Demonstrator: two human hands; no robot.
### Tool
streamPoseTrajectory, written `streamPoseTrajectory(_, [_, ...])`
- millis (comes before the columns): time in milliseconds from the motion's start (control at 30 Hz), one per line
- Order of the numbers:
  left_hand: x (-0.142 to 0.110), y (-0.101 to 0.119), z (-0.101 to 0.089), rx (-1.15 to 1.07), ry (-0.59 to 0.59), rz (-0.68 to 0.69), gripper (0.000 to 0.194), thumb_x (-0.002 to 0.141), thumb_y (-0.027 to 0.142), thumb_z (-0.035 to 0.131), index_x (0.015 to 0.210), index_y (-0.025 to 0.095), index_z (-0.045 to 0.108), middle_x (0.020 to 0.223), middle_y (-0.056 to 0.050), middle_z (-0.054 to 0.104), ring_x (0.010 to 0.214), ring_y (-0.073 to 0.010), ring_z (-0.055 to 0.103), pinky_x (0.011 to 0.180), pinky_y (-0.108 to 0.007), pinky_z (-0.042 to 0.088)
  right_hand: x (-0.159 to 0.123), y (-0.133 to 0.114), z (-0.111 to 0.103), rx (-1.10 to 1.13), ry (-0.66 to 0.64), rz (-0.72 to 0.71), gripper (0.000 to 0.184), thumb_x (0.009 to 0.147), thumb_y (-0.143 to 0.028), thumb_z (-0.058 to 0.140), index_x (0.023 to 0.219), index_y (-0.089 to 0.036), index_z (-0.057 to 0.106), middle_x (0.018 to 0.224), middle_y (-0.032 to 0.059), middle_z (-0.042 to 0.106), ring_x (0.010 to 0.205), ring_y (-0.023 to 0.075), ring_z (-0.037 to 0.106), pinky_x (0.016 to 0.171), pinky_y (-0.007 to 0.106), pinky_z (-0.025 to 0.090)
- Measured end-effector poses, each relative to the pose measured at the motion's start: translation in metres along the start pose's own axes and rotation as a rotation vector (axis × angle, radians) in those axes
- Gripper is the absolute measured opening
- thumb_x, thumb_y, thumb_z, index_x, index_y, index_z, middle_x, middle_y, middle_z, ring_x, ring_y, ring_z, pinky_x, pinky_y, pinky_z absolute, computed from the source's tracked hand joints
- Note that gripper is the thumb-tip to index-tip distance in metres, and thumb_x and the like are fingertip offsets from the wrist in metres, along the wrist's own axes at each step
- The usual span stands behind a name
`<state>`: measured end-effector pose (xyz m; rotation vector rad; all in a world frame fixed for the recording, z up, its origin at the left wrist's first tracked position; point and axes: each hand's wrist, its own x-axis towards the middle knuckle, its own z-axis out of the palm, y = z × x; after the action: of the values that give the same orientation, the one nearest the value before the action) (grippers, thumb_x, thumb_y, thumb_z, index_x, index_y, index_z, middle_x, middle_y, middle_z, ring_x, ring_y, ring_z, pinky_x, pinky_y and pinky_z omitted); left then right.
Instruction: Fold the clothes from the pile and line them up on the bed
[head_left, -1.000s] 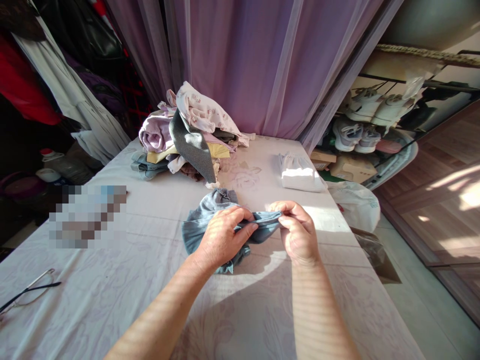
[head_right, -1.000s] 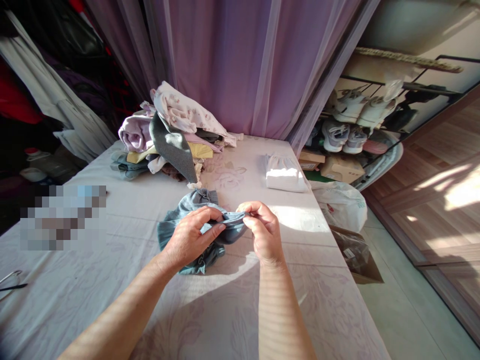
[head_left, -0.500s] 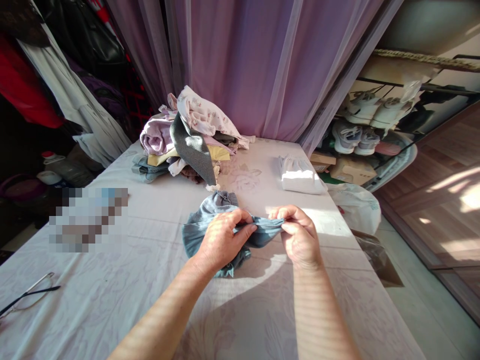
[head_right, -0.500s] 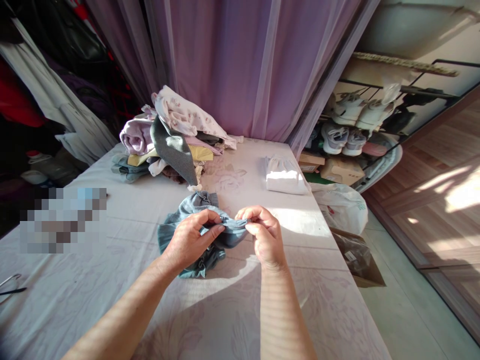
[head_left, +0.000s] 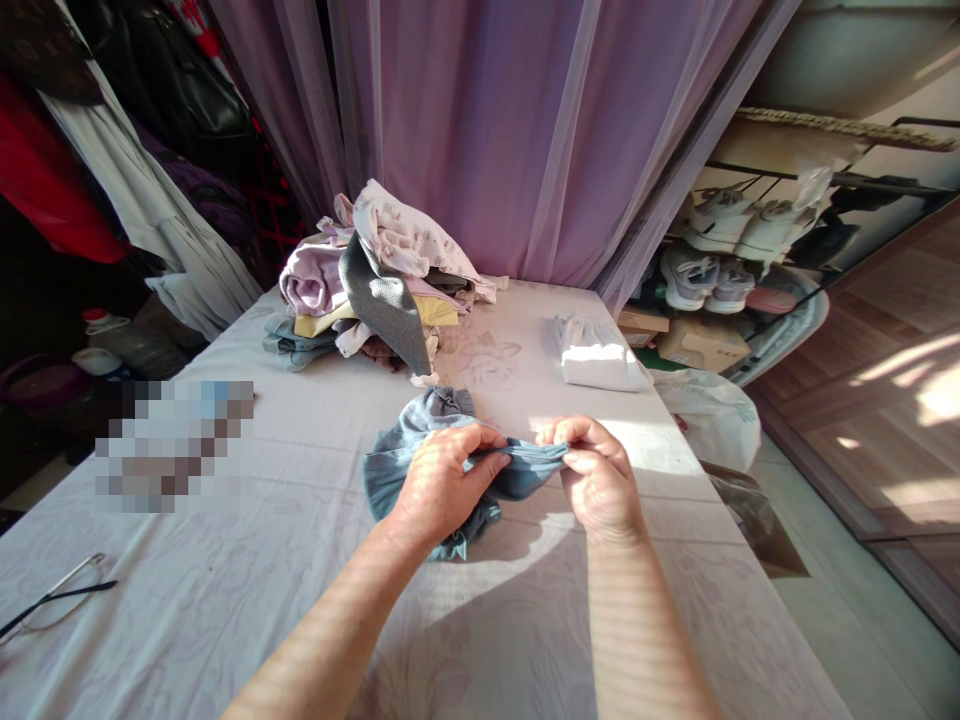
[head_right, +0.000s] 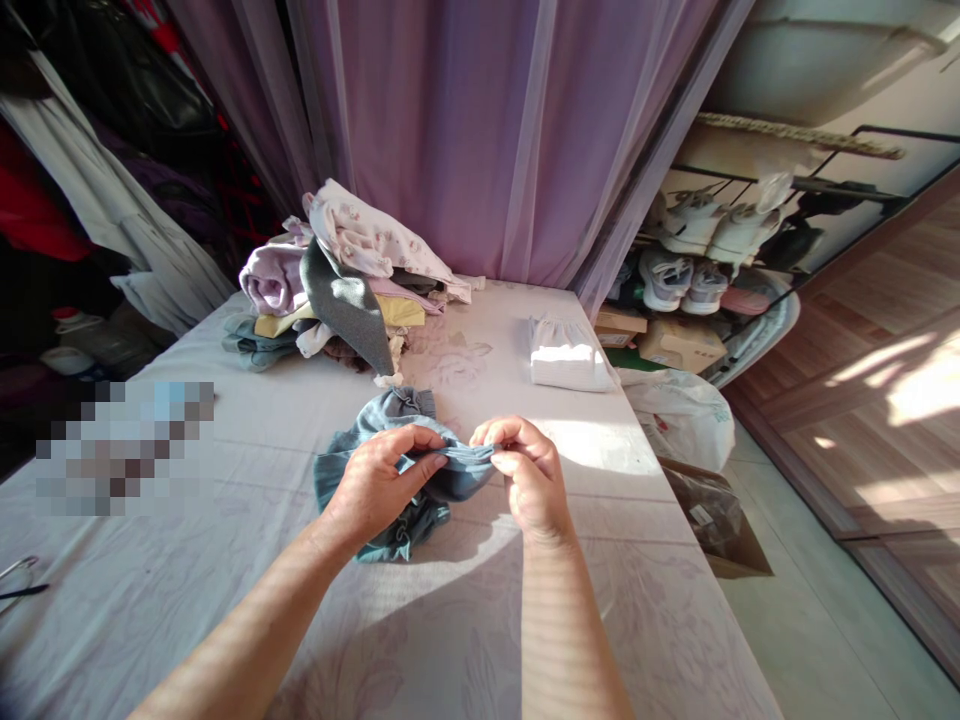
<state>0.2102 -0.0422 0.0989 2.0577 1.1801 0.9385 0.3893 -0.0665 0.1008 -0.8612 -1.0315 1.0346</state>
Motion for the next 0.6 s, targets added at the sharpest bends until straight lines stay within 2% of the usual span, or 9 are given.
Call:
streamPoseTrajectory(133, [0.0004, -0.0024, -0.0002, 0.005, 0.011, 0.059, 0.004, 0.086, 0.022, 0.065, 0.087, 0.023, 0.068, 0.086, 0.000, 0.072, 0.083, -0.0167, 0.067, 0.081, -0.031, 0.052, -0.0003, -0.0003, -0.0007, -0.006, -0.020, 0.011, 0.008, 0.061, -0.019, 0.059, 0.068, -0.021, 0.063, 0.067, 0.0004, 0.064, 0.066, 0.0169, 0.058, 0.062, 0.030, 0.046])
streamPoseTrajectory(267, [-0.0004, -0.0081, 0.0006, 0.002, 0.052, 0.150, 0.004, 0.085, 0.018, 0.065, 0.088, 0.021, 0.067, 0.125, -0.008, 0.067, 0.113, -0.0226, 0.063, 0.098, -0.040, 0.049, -0.0014, 0.0009, -0.0027, -0.018, -0.046, 0.028, 0.009, 0.061, -0.019, 0.059, 0.068, -0.021, 0.064, 0.068, 0.0010, 0.065, 0.066, 0.0169, 0.059, 0.061, 0.029, 0.046])
streamPoseTrajectory(333, [-0.0007, -0.0096, 0.0008, 0.008, 0.034, 0.181, 0.006, 0.084, 0.016, 0.066, 0.088, 0.021, 0.066, 0.131, -0.008, 0.065, 0.123, -0.0251, 0.058, 0.104, -0.044, 0.045, -0.0020, 0.0016, -0.0036, -0.017, -0.062, 0.041, 0.009, 0.061, -0.019, 0.059, 0.068, -0.021, 0.064, 0.068, 0.0013, 0.065, 0.066, 0.0169, 0.059, 0.061, 0.029, 0.045])
streamPoseTrajectory(400, [-0.0007, -0.0091, 0.0006, -0.004, 0.005, 0.200, 0.008, 0.084, 0.015, 0.067, 0.088, 0.022, 0.064, 0.121, -0.005, 0.071, 0.121, -0.0243, 0.059, 0.104, -0.045, 0.044, -0.0023, 0.0018, -0.0037, -0.007, -0.080, 0.054, 0.009, 0.061, -0.018, 0.059, 0.069, -0.021, 0.064, 0.068, 0.0011, 0.064, 0.066, 0.0168, 0.059, 0.060, 0.028, 0.045])
streamPoseTrajectory(467, [-0.0003, -0.0071, -0.0001, -0.012, -0.020, 0.199, 0.009, 0.084, 0.015, 0.068, 0.086, 0.023, 0.064, 0.104, -0.002, 0.075, 0.108, -0.0215, 0.064, 0.101, -0.042, 0.045, -0.0021, 0.0018, -0.0034, -0.001, -0.093, 0.053, 0.009, 0.062, -0.017, 0.059, 0.068, -0.021, 0.063, 0.066, 0.0007, 0.063, 0.066, 0.0168, 0.058, 0.060, 0.028, 0.045])
streamPoseTrajectory(533, [0.0001, -0.0046, -0.0011, -0.002, -0.026, 0.176, 0.008, 0.084, 0.016, 0.069, 0.083, 0.023, 0.064, 0.089, 0.001, 0.074, 0.091, -0.0189, 0.066, 0.094, -0.040, 0.046, -0.0015, 0.0020, -0.0032, -0.001, -0.090, 0.036, 0.008, 0.062, -0.018, 0.058, 0.068, -0.021, 0.061, 0.066, 0.0008, 0.062, 0.065, 0.0171, 0.057, 0.061, 0.029, 0.045])
streamPoseTrajectory(600, [0.0002, -0.0026, -0.0018, 0.015, -0.006, 0.145, 0.007, 0.083, 0.019, 0.069, 0.081, 0.022, 0.064, 0.081, 0.001, 0.071, 0.084, -0.0181, 0.064, 0.088, -0.037, 0.047, -0.0007, 0.0029, -0.0034, -0.002, -0.058, 0.015, 0.007, 0.063, -0.019, 0.058, 0.070, -0.021, 0.061, 0.067, 0.0009, 0.062, 0.066, 0.0174, 0.057, 0.062, 0.030, 0.045])
